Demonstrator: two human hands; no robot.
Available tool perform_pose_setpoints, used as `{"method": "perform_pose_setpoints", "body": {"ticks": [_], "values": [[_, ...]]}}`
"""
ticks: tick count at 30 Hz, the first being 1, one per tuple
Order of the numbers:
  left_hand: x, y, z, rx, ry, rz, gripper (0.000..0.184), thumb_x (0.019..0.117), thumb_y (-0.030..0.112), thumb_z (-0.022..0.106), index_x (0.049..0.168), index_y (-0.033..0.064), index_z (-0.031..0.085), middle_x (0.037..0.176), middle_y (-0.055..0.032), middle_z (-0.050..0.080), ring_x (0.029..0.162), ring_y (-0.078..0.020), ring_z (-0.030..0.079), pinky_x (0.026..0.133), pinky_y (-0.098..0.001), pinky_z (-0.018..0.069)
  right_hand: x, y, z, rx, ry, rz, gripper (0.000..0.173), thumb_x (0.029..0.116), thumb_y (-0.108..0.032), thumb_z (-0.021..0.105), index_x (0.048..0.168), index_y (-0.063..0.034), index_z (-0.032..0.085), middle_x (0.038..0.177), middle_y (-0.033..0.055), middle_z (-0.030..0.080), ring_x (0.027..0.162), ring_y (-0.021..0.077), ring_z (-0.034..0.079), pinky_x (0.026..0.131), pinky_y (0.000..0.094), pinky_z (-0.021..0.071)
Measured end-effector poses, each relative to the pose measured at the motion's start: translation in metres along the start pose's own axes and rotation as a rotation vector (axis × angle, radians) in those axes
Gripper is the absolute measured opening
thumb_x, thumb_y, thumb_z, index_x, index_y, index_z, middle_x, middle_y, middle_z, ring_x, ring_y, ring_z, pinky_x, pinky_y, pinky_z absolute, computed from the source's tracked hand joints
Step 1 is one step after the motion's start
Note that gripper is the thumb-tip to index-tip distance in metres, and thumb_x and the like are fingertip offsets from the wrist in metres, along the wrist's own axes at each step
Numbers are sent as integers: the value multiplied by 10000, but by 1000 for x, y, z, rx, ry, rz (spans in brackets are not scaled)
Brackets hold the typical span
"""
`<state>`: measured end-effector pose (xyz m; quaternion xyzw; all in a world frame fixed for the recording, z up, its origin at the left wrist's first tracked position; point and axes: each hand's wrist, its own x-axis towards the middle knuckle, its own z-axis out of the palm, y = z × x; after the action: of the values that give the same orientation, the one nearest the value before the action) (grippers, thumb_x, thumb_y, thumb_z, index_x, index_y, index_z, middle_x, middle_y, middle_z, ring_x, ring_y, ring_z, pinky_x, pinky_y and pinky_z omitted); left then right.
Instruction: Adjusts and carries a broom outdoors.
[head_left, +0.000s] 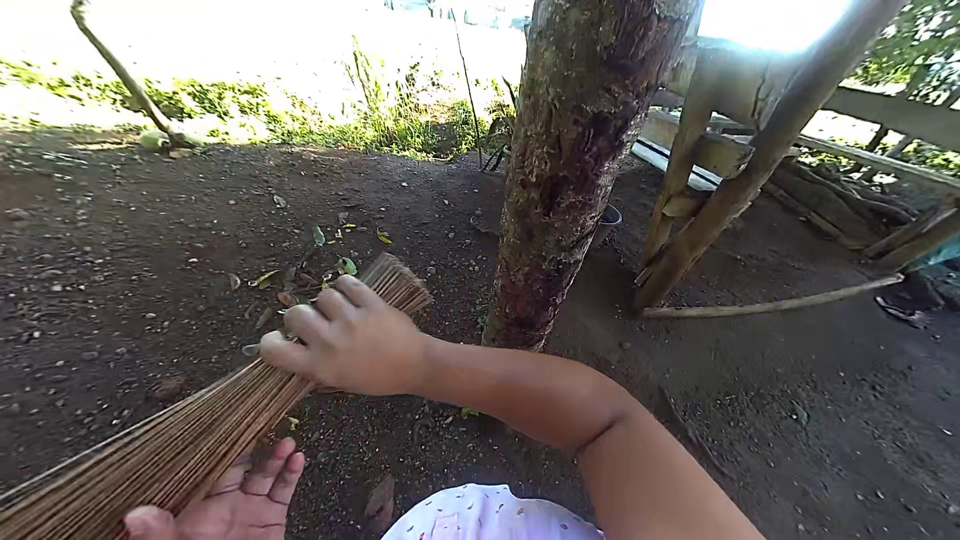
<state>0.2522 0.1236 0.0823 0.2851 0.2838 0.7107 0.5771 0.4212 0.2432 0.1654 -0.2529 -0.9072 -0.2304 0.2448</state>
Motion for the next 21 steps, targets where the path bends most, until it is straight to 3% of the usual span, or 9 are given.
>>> {"method": "perform_pose_setpoints", "body": {"ticks": [2,3,5,8,11,14,16,19,21], "values": [[3,-6,3,217,-282,-5,622,912,646,624,1360,214,621,1329,5,704,1091,-191,730,923,-370,606,-23,34,-26,132,-171,135,400,795,-114,828,1180,-147,724,1096,146,706,1034,359,666,948,551,509],[6,-12,5,342,-413,-22,659,891,648,656,1419,264,567,1419,28,647,1144,-194,708,928,-382,605,-43,65,-31,166,-217,211,457,762,-106,854,1199,-109,723,1129,173,707,1066,379,662,949,561,508],[3,-24,4,467,-603,-98,736,913,588,688,1516,252,434,1508,9,566,1213,-233,672,935,-431,609,-95,132,-16,140,-194,343,512,736,-169,868,1213,-77,703,1147,176,710,1092,378,664,948,564,523],[-6,-30,-2,531,-722,-259,829,931,580,678,1555,158,333,1502,-56,562,1236,-277,657,962,-471,595,-105,156,18,49,9,420,512,681,-273,882,1132,-88,725,1055,146,729,1002,351,693,904,551,548],[-5,-34,-14,600,-695,-376,845,935,556,686,1541,82,336,1445,-87,607,1222,-271,663,994,-458,576,-52,108,15,55,-17,404,535,711,-367,870,1188,-171,730,1076,113,730,1024,324,686,929,546,538],[-6,-44,-20,604,-608,-400,751,944,497,697,1497,78,412,1385,-72,650,1189,-241,681,984,-425,582,-16,66,-2,126,-207,325,514,785,-328,823,1267,-218,681,1124,130,696,1052,335,652,917,540,495],[-6,-50,-23,567,-623,-402,713,955,495,686,1484,86,437,1373,-64,663,1190,-237,683,989,-424,579,-33,78,-10,158,-267,304,584,785,-255,841,1338,-205,662,1173,168,688,1102,370,638,984,559,469],[-13,-52,-29,623,-653,-408,778,954,561,655,1493,52,417,1386,-82,650,1190,-250,683,991,-437,582,-105,149,17,18,-166,354,537,720,-317,865,1205,-145,713,1121,146,730,1084,353,681,1012,548,495],[-19,-50,-36,655,-611,-421,835,924,541,702,1515,41,387,1412,-95,627,1198,-250,675,995,-436,578,-109,163,29,-23,-190,407,546,706,-353,865,1175,-119,709,1091,140,726,1060,348,674,1006,546,477]]}}
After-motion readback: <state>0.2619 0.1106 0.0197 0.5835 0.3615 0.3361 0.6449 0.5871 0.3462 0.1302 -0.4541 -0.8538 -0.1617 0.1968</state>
